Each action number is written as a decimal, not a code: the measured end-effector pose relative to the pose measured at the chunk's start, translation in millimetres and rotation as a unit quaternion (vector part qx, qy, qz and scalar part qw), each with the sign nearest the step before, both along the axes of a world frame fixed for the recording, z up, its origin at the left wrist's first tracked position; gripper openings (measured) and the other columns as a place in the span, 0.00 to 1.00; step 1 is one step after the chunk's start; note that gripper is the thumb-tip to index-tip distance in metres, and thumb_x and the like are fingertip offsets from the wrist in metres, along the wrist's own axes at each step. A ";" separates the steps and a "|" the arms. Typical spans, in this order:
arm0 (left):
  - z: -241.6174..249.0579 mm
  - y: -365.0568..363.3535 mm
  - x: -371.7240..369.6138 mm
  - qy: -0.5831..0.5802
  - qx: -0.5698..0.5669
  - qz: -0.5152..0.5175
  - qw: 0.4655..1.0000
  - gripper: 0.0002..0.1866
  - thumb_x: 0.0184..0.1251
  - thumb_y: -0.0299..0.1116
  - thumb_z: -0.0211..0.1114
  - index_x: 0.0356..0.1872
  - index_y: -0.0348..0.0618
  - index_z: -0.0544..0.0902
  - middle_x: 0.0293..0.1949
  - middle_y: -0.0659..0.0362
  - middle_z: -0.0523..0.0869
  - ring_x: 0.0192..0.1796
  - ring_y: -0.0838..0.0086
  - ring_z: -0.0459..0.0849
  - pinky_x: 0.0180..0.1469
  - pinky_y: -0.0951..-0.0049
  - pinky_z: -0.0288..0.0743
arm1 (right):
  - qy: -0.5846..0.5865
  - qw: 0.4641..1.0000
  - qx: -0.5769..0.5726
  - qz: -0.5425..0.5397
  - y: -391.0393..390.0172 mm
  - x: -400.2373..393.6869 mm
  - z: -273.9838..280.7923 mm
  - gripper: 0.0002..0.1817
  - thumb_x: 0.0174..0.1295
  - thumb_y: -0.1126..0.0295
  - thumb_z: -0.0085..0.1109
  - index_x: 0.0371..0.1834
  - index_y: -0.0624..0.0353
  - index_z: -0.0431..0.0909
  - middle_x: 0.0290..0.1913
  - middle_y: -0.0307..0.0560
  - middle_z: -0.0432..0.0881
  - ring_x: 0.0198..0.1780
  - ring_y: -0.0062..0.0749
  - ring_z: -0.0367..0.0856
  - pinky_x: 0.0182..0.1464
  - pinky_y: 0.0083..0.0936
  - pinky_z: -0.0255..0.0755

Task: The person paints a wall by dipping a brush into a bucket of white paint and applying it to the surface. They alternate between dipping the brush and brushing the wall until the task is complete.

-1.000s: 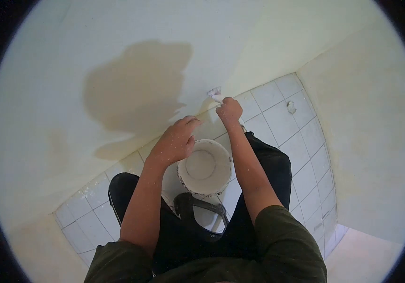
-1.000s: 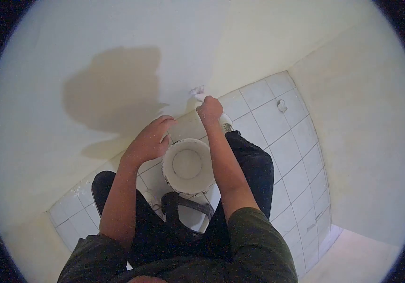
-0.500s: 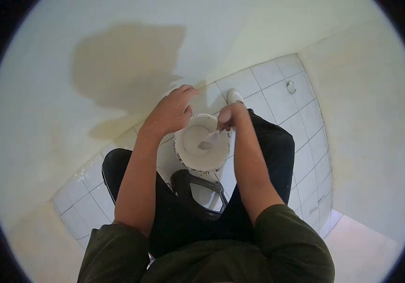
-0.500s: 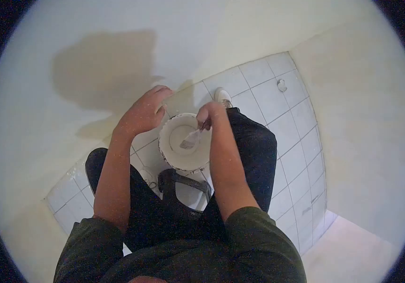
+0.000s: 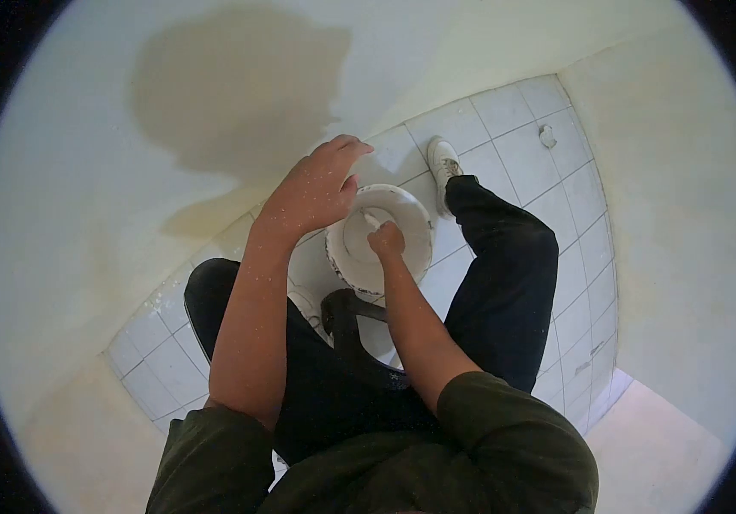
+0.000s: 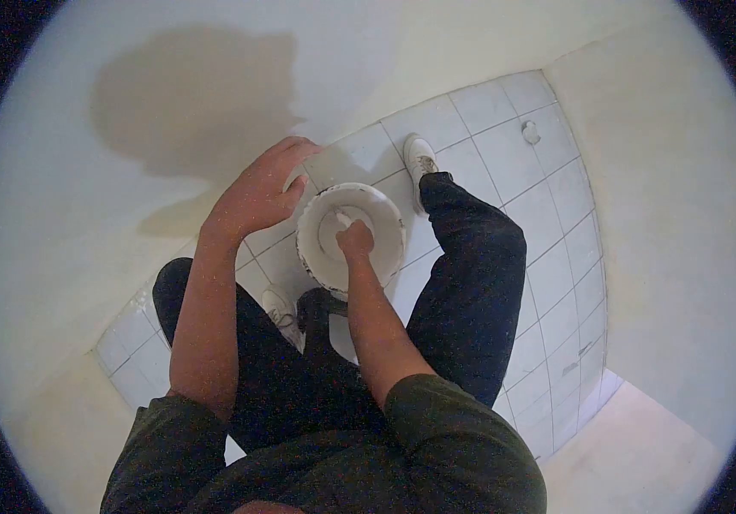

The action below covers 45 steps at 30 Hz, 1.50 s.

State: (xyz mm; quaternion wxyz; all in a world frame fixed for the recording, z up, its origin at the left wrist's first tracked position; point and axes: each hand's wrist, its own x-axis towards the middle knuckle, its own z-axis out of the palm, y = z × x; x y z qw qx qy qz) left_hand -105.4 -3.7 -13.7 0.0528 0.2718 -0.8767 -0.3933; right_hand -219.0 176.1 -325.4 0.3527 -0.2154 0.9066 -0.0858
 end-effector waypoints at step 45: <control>8.8 -0.8 0.6 -0.022 0.001 -0.001 1.000 0.23 0.69 0.27 0.58 0.66 0.48 0.75 0.68 0.50 0.75 0.72 0.54 0.71 0.76 0.57 0.63 | -0.467 0.753 -0.147 -0.440 23.0 -19.3 -8.2 0.08 0.69 0.73 0.44 0.30 0.55 0.69 0.19 0.37 0.66 0.14 0.19 0.55 0.17 0.23 0.49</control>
